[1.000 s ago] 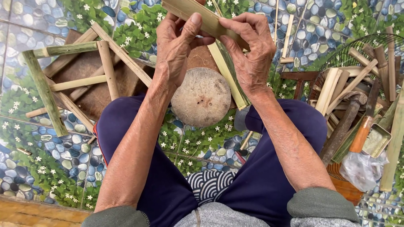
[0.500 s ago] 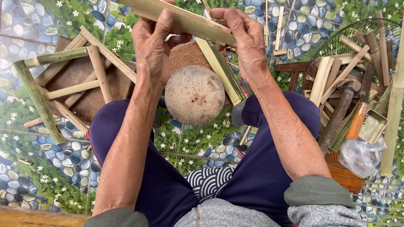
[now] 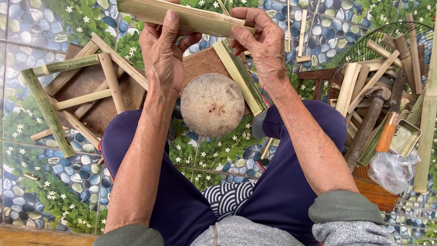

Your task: Assembling a bamboo frame by fitting thin strips into slots and tapping them into place with a wooden block.

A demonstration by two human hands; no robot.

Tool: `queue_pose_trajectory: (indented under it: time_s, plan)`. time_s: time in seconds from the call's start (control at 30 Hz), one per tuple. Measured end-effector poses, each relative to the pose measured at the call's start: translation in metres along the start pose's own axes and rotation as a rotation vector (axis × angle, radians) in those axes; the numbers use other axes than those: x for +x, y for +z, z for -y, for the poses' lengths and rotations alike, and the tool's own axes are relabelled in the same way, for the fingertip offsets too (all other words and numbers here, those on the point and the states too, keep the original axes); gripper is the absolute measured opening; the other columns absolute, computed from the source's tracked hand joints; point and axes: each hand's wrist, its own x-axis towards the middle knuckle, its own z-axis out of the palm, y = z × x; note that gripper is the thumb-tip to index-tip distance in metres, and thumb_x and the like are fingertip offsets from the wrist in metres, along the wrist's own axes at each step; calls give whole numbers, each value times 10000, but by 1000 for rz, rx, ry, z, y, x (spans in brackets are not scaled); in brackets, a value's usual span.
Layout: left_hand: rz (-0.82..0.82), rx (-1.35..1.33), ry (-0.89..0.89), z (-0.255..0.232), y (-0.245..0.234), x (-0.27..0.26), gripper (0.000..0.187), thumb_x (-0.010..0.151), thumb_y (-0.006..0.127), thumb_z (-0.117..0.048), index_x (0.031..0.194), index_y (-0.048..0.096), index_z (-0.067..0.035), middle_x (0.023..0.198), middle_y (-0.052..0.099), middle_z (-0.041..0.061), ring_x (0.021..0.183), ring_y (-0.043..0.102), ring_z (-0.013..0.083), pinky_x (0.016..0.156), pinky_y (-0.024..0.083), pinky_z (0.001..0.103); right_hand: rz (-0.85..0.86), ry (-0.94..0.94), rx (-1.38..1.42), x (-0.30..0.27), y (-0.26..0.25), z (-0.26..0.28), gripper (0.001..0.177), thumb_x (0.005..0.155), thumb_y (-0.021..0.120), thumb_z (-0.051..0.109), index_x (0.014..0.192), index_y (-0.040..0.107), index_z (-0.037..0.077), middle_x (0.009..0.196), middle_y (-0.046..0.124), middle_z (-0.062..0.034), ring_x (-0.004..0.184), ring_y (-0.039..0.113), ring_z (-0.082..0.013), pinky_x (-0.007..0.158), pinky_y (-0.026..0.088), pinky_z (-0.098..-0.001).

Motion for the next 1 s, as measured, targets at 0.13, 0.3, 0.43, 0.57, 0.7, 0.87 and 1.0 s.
queue_pose_trajectory:
  time_s: [0.13, 0.3, 0.43, 0.57, 0.7, 0.87, 1.0]
  plan:
    - [-1, 84, 53, -3, 9, -4, 367, 940, 806, -331, 1205, 710, -96, 1142, 748, 89, 935, 749, 269, 729, 698, 394, -100, 64, -69, 1, 2, 0, 249, 1007, 714, 111, 1223, 670, -5, 907, 707, -75, 716, 688, -112, 629, 632, -224]
    - [-38, 113, 17, -3, 7, -1, 418, 941, 760, -303, 1235, 639, -34, 1157, 700, 151, 963, 749, 314, 757, 742, 427, -70, 112, 11, 1, 2, 1, 241, 1028, 710, 51, 1244, 649, -38, 965, 715, -117, 724, 714, -154, 601, 650, -233]
    - [-155, 115, 88, -4, 5, 4, 473, 923, 770, -319, 1251, 578, -37, 949, 686, 128, 690, 772, 242, 639, 743, 370, -91, 77, -52, 3, 0, -2, 223, 1030, 710, 78, 1214, 656, -37, 893, 705, -107, 682, 711, -161, 612, 661, -261]
    - [-191, 71, 125, -5, 1, 1, 557, 963, 760, -265, 1427, 474, -150, 1103, 705, 186, 838, 820, 359, 753, 763, 455, -108, 69, -72, 2, 2, -5, 236, 1013, 730, 65, 1210, 666, -48, 977, 709, -125, 695, 710, -165, 585, 657, -249]
    - [-299, -14, 77, -9, -2, 3, 651, 908, 764, -245, 1460, 492, -35, 1097, 719, 167, 723, 786, 280, 680, 739, 406, -98, 64, -52, 2, 3, -6, 238, 1026, 711, 74, 1227, 657, -40, 942, 699, -113, 708, 699, -158, 598, 659, -257]
    - [-301, 30, 65, -24, 4, 2, 419, 900, 767, -256, 1221, 658, -8, 959, 706, 106, 660, 760, 213, 687, 728, 354, -119, 58, -35, 2, 7, 0, 248, 1008, 729, 100, 1228, 664, 6, 964, 709, -99, 688, 700, -149, 617, 658, -258]
    - [-398, 19, 21, -25, -1, 4, 493, 873, 788, -235, 1283, 672, 13, 1057, 757, 157, 743, 768, 237, 678, 726, 355, -88, -4, 1, 3, 5, -2, 269, 1019, 704, 20, 1273, 625, -23, 1126, 692, -163, 747, 701, -176, 634, 663, -239]
